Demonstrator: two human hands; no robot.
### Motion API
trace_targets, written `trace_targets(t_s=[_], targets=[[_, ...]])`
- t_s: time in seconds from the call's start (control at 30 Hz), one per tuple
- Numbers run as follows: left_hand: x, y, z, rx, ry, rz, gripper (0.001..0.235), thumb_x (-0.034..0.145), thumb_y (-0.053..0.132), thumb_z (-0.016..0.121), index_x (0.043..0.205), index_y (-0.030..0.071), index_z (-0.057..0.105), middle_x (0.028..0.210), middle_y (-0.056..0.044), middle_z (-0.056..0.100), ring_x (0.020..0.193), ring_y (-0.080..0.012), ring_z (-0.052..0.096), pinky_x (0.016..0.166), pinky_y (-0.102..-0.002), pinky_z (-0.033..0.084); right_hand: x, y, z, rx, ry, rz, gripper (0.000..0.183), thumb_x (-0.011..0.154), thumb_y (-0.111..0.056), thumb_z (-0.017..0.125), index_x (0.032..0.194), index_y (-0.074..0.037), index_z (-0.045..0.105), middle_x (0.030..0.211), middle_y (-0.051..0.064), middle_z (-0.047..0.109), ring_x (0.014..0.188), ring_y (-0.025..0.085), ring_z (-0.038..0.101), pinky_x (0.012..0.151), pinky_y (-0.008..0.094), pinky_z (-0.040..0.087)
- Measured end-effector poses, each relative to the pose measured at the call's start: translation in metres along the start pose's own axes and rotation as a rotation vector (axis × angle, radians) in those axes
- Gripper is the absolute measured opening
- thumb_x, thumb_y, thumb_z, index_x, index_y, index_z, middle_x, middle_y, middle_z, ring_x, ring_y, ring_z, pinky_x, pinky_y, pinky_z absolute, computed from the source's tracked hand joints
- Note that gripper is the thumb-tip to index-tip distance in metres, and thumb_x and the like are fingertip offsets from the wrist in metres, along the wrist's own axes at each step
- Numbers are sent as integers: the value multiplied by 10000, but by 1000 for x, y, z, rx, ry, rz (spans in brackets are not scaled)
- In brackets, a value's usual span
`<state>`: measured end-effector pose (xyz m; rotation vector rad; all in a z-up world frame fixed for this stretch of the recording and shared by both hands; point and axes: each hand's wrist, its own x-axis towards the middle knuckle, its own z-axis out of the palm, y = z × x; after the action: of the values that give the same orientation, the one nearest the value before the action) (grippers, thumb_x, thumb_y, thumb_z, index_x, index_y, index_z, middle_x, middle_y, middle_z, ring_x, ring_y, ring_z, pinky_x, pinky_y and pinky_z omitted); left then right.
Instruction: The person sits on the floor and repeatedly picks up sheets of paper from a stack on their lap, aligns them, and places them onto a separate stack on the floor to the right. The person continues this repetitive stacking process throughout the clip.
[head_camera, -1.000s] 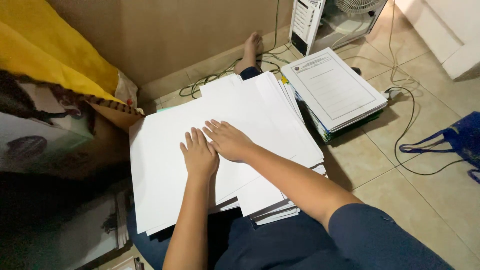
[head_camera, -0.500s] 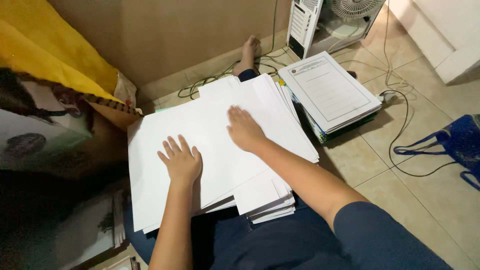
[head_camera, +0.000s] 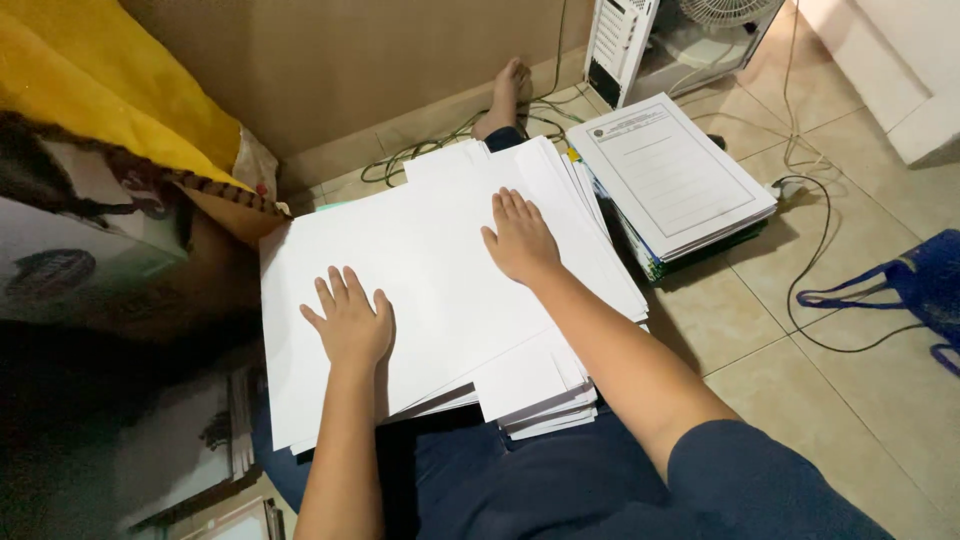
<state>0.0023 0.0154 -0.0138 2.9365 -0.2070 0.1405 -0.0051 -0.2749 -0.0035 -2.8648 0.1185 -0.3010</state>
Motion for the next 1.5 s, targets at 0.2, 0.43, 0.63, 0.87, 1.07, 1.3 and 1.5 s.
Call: trace_targets(t_s=[0.2,0.43,0.63,0.87,1.07,1.3,1.5], targets=[[25,27,25,2,8,151,689,1016,420,345,1592,47,285,1661,-247,176,1537,-434,69,1162,-691,-4,-5,-60,1,28,-60,-189,675,1044,-369,452,1546,66,333,1636,216,318,1545,320,216,1260,436,156],[0,48,-7,-144,-38,132,655,994,406,371,1576,107,348,1668,-173,245,1556,-357,157,1223,-620,77,-5,-66,-10,155,-165,-297,598,1023,-347,444,1545,-62,378,1647,126,324,1535,278,242,1252,441,169],[-36,-4,-5,-122,95,41,714,988,388,441,1552,-40,354,1652,-237,272,1548,-390,184,1212,-623,93,-18,15,-11,-6,-62,-77,681,1062,-406,377,1578,25,270,1672,185,247,1556,274,204,1268,409,158],[-122,-22,-6,-17,133,245,729,940,393,507,1509,-43,379,1616,-260,305,1511,-466,221,1159,-713,136,-126,60,-39,-161,-165,-237,707,1059,-414,338,1566,62,211,1654,226,208,1545,306,165,1242,418,124],[-112,-19,-12,-1,57,246,829,933,509,510,1519,-52,338,1618,-254,279,1510,-460,197,1153,-709,109,-122,58,-46,-208,-205,-234,720,1038,-429,359,1553,61,242,1647,226,219,1555,309,154,1247,441,119],[-14,36,17,5,20,216,841,993,548,435,1556,-62,298,1632,-309,209,1525,-469,127,1185,-651,33,-43,-33,-18,-210,-215,-249,711,1060,-405,353,1518,132,265,1631,295,213,1556,364,136,1257,450,100],[3,59,-10,-142,-39,80,698,982,458,396,1572,88,352,1674,-170,248,1560,-355,164,1237,-591,80,-8,-58,1,19,-117,-290,702,1054,-426,394,1534,78,304,1641,246,266,1546,344,195,1250,451,149]])
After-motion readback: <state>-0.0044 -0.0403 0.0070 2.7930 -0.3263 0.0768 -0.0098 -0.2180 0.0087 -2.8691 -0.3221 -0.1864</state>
